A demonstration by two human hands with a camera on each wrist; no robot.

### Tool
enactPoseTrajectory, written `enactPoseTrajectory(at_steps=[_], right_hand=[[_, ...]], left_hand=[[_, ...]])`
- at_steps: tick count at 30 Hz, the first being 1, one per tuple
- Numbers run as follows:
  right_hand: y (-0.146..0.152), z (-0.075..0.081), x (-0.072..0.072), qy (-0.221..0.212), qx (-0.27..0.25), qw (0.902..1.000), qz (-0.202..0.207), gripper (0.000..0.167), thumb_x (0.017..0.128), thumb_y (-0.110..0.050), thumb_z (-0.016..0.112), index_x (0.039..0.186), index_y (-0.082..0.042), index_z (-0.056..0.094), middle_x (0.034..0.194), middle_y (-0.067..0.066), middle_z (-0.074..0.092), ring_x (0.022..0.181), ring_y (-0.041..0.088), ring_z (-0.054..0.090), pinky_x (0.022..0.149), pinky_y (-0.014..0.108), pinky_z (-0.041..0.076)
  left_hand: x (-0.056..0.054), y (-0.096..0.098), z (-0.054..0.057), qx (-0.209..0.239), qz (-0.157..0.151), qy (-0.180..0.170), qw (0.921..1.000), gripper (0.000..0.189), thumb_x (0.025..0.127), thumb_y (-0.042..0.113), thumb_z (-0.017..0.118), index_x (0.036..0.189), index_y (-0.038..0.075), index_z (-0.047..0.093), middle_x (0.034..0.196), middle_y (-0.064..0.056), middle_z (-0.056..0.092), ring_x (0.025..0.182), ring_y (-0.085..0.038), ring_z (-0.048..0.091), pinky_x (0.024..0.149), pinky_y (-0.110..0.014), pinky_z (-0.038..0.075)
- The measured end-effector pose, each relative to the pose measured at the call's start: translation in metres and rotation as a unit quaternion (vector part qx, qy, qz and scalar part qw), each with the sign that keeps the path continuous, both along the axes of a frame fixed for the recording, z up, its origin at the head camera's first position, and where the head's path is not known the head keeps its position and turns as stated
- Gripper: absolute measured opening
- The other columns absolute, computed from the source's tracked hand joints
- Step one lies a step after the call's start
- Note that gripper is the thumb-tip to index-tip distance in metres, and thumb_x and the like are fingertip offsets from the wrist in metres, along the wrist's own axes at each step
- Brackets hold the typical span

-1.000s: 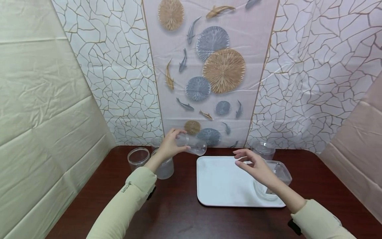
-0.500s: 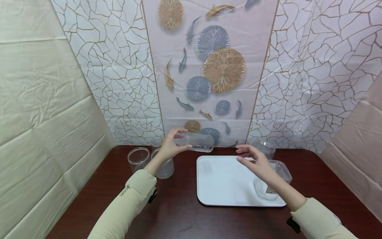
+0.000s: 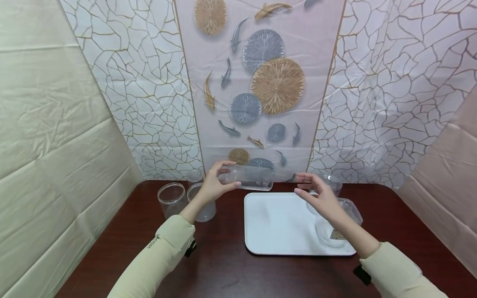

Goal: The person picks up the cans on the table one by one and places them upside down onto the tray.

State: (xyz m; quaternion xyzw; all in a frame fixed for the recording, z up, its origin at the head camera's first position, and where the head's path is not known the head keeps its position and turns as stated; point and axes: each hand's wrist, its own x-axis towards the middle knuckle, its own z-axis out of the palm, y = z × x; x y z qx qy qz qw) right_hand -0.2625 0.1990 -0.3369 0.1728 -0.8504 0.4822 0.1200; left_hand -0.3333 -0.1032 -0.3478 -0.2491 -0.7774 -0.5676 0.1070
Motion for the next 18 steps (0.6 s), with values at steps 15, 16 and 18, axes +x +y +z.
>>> enactPoseTrajectory(at_steps=[15,16,18], right_hand=[[-0.008,0.008,-0.001,-0.033,-0.037,0.9988,0.005,0.052,0.093,-0.023,0.060,0.139,-0.007,0.039,0.144,0.014,0.039,0.123,0.037,0.047,0.091,0.039,0.049],[-0.008,0.009,-0.001,-0.033,-0.041,0.9986,0.006,0.052,0.093,-0.022,0.060,0.139,-0.007,0.039,0.143,0.014,0.039,0.122,0.035,0.048,0.089,0.034,0.050],[-0.009,0.010,0.000,-0.033,-0.054,0.9979,0.011,0.051,0.093,-0.019,0.060,0.138,-0.006,0.040,0.143,0.013,0.039,0.119,0.025,0.052,0.087,0.026,0.050]], left_hand=[[0.027,0.014,0.017,0.040,-0.068,-0.015,0.9967,0.053,0.079,-0.003,0.071,0.127,0.000,0.048,0.138,-0.016,0.044,0.127,-0.038,0.045,0.092,-0.044,0.050],[0.025,0.015,0.015,0.041,-0.071,-0.012,0.9966,0.053,0.079,-0.002,0.071,0.127,0.002,0.049,0.138,-0.015,0.044,0.127,-0.037,0.045,0.092,-0.044,0.050],[0.022,0.017,0.010,0.046,-0.076,-0.011,0.9960,0.054,0.079,-0.002,0.072,0.127,0.005,0.049,0.139,-0.013,0.043,0.128,-0.035,0.045,0.092,-0.045,0.050]])
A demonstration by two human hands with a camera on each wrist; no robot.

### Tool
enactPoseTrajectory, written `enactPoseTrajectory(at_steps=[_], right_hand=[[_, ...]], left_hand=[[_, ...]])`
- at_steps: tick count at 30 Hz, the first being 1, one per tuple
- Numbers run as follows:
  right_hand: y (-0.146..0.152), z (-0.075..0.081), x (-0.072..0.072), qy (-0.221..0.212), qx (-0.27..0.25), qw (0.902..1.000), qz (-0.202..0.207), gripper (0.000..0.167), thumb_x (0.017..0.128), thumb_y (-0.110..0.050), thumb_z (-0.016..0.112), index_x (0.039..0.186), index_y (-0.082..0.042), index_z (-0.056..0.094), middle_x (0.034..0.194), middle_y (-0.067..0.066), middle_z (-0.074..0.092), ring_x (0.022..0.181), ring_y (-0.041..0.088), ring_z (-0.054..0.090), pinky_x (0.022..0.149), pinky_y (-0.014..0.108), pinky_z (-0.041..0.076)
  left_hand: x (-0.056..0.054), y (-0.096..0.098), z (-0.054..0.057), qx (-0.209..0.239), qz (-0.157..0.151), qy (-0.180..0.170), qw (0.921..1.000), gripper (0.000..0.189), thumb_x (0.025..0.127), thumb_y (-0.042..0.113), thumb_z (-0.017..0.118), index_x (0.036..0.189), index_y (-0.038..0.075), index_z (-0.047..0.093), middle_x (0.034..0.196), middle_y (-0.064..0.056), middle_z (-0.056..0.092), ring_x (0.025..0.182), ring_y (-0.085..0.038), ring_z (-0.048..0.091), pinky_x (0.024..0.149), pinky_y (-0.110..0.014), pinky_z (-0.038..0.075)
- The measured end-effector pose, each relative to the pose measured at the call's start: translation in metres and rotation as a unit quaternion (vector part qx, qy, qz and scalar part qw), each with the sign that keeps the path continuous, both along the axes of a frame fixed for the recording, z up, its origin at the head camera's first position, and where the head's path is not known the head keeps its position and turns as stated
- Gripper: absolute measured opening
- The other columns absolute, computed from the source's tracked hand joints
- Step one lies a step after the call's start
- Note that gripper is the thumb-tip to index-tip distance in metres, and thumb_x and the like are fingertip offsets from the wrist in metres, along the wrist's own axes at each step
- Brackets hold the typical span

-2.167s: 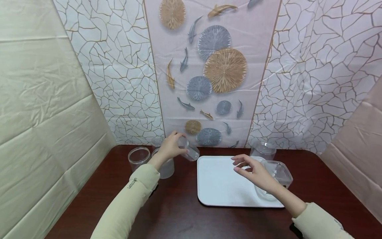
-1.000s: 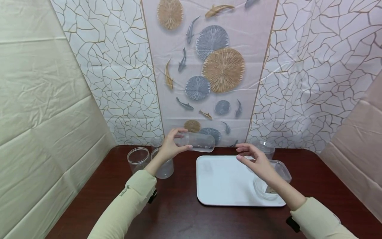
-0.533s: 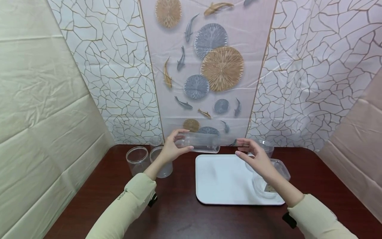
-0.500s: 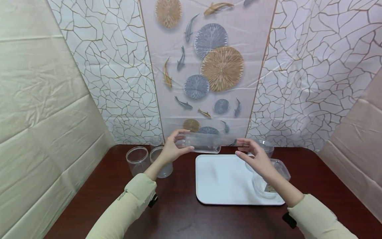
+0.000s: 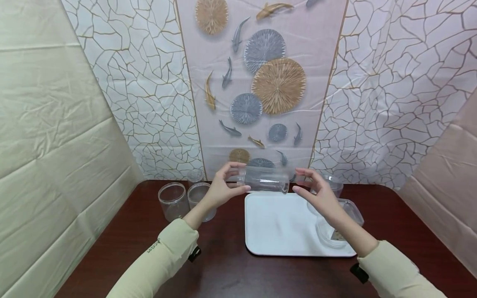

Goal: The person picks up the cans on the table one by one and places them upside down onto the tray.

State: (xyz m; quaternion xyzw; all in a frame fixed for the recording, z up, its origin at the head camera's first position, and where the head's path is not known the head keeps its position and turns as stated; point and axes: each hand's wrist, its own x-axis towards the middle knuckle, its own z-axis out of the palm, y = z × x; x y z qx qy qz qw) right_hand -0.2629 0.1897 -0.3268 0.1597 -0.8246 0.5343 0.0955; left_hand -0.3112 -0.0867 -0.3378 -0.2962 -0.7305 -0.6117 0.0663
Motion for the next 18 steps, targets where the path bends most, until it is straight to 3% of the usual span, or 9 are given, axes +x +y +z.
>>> enactPoseTrajectory(at_steps=[3,6,10,18], right_hand=[[-0.001,0.001,0.000,0.000,-0.027,0.9995,0.013,0.051,0.093,-0.016,0.060,0.138,-0.003,0.039,0.142,0.011,0.039,0.111,0.007,0.053,0.083,0.018,0.050],[-0.001,0.001,0.000,-0.001,-0.047,0.9985,0.026,0.051,0.093,-0.015,0.060,0.137,-0.002,0.039,0.140,0.008,0.039,0.105,-0.006,0.053,0.082,0.018,0.052],[-0.001,0.000,0.000,-0.005,-0.056,0.9977,0.038,0.050,0.092,-0.014,0.061,0.136,-0.004,0.040,0.139,0.005,0.039,0.103,-0.006,0.053,0.081,0.019,0.052],[0.000,0.002,0.001,-0.007,-0.053,0.9962,0.069,0.047,0.092,-0.012,0.060,0.136,-0.010,0.042,0.145,0.013,0.034,0.103,-0.005,0.054,0.079,0.024,0.053]], left_hand=[[0.000,0.003,-0.005,0.004,-0.007,-0.002,1.0000,0.054,0.079,0.001,0.073,0.127,0.009,0.050,0.141,-0.010,0.043,0.129,-0.032,0.045,0.091,-0.044,0.051],[0.004,0.006,-0.008,0.010,-0.014,-0.009,0.9998,0.055,0.079,0.002,0.073,0.128,0.010,0.050,0.141,-0.008,0.044,0.128,-0.029,0.046,0.091,-0.042,0.051],[0.009,0.010,-0.009,0.017,-0.027,-0.009,0.9995,0.056,0.079,0.000,0.072,0.128,0.007,0.049,0.140,-0.010,0.044,0.125,-0.028,0.049,0.089,-0.037,0.052],[0.015,0.015,-0.007,0.039,-0.031,0.001,0.9988,0.054,0.078,-0.005,0.071,0.126,0.005,0.049,0.139,-0.013,0.045,0.122,-0.028,0.051,0.082,-0.029,0.054]])
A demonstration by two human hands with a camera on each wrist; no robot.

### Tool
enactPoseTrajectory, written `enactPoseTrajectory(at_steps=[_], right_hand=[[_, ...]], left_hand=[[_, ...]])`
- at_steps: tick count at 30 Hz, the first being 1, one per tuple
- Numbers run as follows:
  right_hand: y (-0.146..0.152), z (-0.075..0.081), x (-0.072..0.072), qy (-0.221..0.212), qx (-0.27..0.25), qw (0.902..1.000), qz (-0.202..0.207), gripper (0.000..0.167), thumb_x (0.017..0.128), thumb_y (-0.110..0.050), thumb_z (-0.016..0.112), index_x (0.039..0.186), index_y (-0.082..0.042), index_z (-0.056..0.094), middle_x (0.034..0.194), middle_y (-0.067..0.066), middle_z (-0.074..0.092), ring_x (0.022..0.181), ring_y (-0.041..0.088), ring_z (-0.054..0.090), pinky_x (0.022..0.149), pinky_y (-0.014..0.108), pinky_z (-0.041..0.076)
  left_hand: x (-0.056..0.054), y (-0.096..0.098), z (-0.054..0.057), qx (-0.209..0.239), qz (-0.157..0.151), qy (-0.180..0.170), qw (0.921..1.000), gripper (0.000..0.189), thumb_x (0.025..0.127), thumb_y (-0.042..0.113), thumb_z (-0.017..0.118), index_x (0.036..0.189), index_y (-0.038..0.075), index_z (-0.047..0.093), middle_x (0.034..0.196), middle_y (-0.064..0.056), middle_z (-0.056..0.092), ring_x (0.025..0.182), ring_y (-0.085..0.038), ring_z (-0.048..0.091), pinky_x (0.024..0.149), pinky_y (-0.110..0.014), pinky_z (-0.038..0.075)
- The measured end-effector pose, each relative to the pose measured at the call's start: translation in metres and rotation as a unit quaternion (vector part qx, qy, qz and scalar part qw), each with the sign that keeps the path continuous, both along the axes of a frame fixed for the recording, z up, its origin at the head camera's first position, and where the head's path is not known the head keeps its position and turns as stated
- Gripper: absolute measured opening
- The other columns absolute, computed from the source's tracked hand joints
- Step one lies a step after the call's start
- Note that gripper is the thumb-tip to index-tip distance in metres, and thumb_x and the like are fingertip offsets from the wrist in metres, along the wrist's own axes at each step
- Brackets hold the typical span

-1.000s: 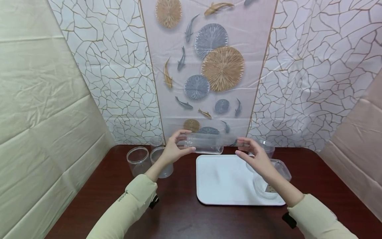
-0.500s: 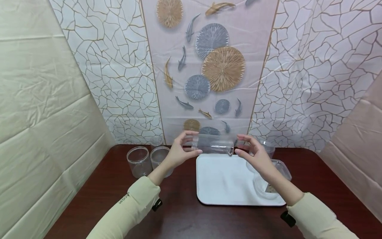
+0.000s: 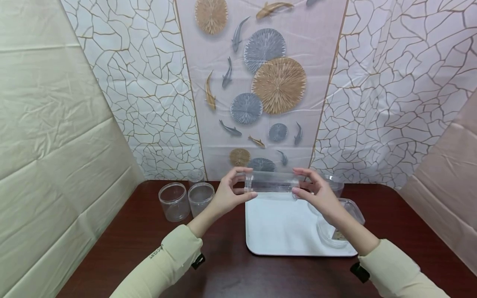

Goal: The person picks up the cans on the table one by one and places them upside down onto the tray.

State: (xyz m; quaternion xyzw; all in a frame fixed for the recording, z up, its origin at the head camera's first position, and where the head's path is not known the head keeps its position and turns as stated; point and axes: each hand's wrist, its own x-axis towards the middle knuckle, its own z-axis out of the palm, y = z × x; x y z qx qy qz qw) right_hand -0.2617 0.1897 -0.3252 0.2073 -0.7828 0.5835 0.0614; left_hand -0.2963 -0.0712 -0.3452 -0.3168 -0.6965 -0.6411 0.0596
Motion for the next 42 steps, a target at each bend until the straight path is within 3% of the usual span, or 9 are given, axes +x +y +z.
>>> enactPoseTrajectory(at_steps=[7,14,17,23,27,35,42], right_hand=[[0.004,-0.001,0.000,-0.004,-0.021,0.9996,0.018,0.041,0.092,-0.012,0.060,0.131,-0.020,0.047,0.136,-0.008,0.040,0.093,0.003,0.059,0.079,0.026,0.055],[0.006,0.000,0.000,-0.013,-0.050,0.9982,0.031,0.047,0.092,-0.009,0.060,0.135,-0.006,0.043,0.133,-0.007,0.043,0.092,0.004,0.060,0.080,0.026,0.055],[0.006,0.001,-0.001,-0.023,-0.059,0.9974,0.033,0.048,0.091,-0.009,0.060,0.135,-0.004,0.042,0.130,-0.012,0.045,0.093,0.006,0.060,0.080,0.027,0.055],[0.008,0.004,0.000,-0.027,-0.056,0.9976,0.031,0.040,0.091,-0.009,0.060,0.128,-0.019,0.050,0.125,-0.013,0.047,0.093,0.006,0.060,0.080,0.027,0.055],[0.009,0.006,0.001,-0.019,-0.057,0.9976,0.033,0.039,0.091,-0.009,0.061,0.126,-0.022,0.052,0.124,-0.013,0.048,0.094,0.005,0.059,0.080,0.026,0.055],[0.015,0.005,0.001,-0.008,-0.053,0.9982,0.026,0.044,0.090,-0.007,0.061,0.132,-0.008,0.047,0.123,-0.014,0.051,0.096,0.001,0.058,0.080,0.024,0.054],[0.018,0.004,0.001,0.002,-0.039,0.9991,0.018,0.044,0.090,-0.011,0.063,0.132,-0.011,0.049,0.124,-0.013,0.052,0.094,0.004,0.058,0.079,0.024,0.055]], left_hand=[[0.004,0.005,0.001,0.026,-0.010,-0.003,0.9996,0.054,0.078,-0.005,0.070,0.126,0.003,0.049,0.138,-0.012,0.045,0.125,-0.036,0.048,0.080,-0.027,0.054],[0.006,0.006,0.000,0.033,-0.013,-0.007,0.9993,0.056,0.077,-0.006,0.070,0.128,-0.001,0.047,0.138,-0.013,0.045,0.126,-0.035,0.047,0.082,-0.030,0.054],[0.008,0.007,0.000,0.035,-0.011,-0.015,0.9992,0.057,0.078,-0.005,0.070,0.129,-0.002,0.046,0.138,-0.013,0.045,0.126,-0.031,0.048,0.085,-0.033,0.053],[0.010,0.009,-0.002,0.029,-0.009,-0.024,0.9992,0.057,0.078,-0.003,0.072,0.129,0.002,0.046,0.140,-0.011,0.044,0.127,-0.029,0.047,0.089,-0.036,0.053],[0.012,0.010,-0.004,0.012,-0.010,-0.016,0.9997,0.059,0.078,-0.002,0.072,0.131,0.004,0.046,0.142,-0.011,0.043,0.128,-0.029,0.047,0.088,-0.036,0.053],[0.013,0.009,-0.011,-0.026,-0.014,0.032,0.9990,0.071,0.077,-0.001,0.074,0.139,0.013,0.042,0.144,-0.008,0.041,0.126,-0.031,0.048,0.093,-0.033,0.050],[0.013,0.007,-0.017,-0.052,-0.006,0.049,0.9974,0.082,0.076,-0.005,0.073,0.145,0.011,0.034,0.147,-0.014,0.038,0.125,-0.031,0.048,0.098,-0.043,0.047]])
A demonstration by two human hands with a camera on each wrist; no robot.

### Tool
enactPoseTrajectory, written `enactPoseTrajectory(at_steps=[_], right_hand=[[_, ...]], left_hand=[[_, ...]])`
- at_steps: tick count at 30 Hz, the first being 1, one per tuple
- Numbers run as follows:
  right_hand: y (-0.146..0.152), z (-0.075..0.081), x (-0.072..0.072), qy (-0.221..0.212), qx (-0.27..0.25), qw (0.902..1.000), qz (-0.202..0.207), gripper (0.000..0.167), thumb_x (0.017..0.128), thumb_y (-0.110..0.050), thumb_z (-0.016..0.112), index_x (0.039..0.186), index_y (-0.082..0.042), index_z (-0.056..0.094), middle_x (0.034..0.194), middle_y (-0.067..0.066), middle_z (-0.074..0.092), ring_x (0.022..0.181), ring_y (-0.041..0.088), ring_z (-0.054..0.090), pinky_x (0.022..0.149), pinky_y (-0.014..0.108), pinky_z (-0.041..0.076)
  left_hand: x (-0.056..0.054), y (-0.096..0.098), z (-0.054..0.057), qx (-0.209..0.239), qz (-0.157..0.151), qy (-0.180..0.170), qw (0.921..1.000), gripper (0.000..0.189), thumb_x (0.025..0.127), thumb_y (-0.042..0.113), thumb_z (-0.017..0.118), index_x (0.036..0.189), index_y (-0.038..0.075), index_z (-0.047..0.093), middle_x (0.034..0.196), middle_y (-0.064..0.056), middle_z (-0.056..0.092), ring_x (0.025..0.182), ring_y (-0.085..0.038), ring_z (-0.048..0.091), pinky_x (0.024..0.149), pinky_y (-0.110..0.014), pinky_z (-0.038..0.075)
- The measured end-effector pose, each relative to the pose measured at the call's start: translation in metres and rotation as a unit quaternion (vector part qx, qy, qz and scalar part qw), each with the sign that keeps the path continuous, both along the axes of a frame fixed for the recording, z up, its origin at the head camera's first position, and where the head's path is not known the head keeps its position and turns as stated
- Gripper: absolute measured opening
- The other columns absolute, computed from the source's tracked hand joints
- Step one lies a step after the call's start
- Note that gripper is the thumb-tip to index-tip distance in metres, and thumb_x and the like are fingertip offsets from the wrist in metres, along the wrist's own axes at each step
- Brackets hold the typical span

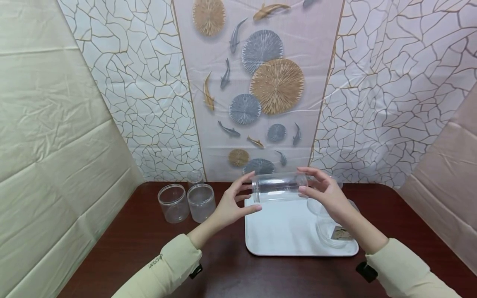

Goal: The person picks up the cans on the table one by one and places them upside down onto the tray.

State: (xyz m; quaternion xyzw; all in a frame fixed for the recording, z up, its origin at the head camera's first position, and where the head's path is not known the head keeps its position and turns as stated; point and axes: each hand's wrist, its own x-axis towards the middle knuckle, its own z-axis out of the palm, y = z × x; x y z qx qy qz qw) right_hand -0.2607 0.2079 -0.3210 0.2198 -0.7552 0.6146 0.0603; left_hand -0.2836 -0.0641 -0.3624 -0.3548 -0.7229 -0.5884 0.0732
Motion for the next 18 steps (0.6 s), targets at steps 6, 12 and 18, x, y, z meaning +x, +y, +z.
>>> enactPoseTrajectory(at_steps=[6,12,18], right_hand=[[0.001,0.000,0.000,0.006,0.019,0.9997,-0.012,0.045,0.091,-0.012,0.062,0.133,-0.008,0.047,0.122,-0.018,0.052,0.092,0.003,0.057,0.077,0.024,0.055],[0.003,-0.001,-0.001,0.009,0.013,0.9998,-0.011,0.045,0.090,-0.011,0.063,0.133,-0.009,0.048,0.122,-0.018,0.052,0.092,0.003,0.057,0.076,0.024,0.055],[0.004,-0.002,-0.001,0.013,0.006,0.9999,-0.007,0.044,0.090,-0.009,0.062,0.132,-0.010,0.049,0.122,-0.019,0.051,0.092,0.002,0.057,0.075,0.023,0.055]], left_hand=[[-0.003,-0.004,-0.009,-0.025,0.010,-0.006,0.9996,0.085,0.074,-0.005,0.075,0.146,0.008,0.032,0.149,-0.014,0.036,0.127,-0.035,0.047,0.100,-0.049,0.043],[-0.004,-0.009,-0.021,-0.051,0.021,-0.010,0.9984,0.086,0.074,0.008,0.079,0.146,0.016,0.033,0.149,-0.006,0.036,0.132,-0.034,0.042,0.105,-0.050,0.038],[-0.006,-0.011,-0.037,-0.097,0.035,0.011,0.9946,0.088,0.073,0.018,0.082,0.146,0.022,0.033,0.148,-0.005,0.037,0.132,-0.030,0.042,0.103,-0.052,0.039]])
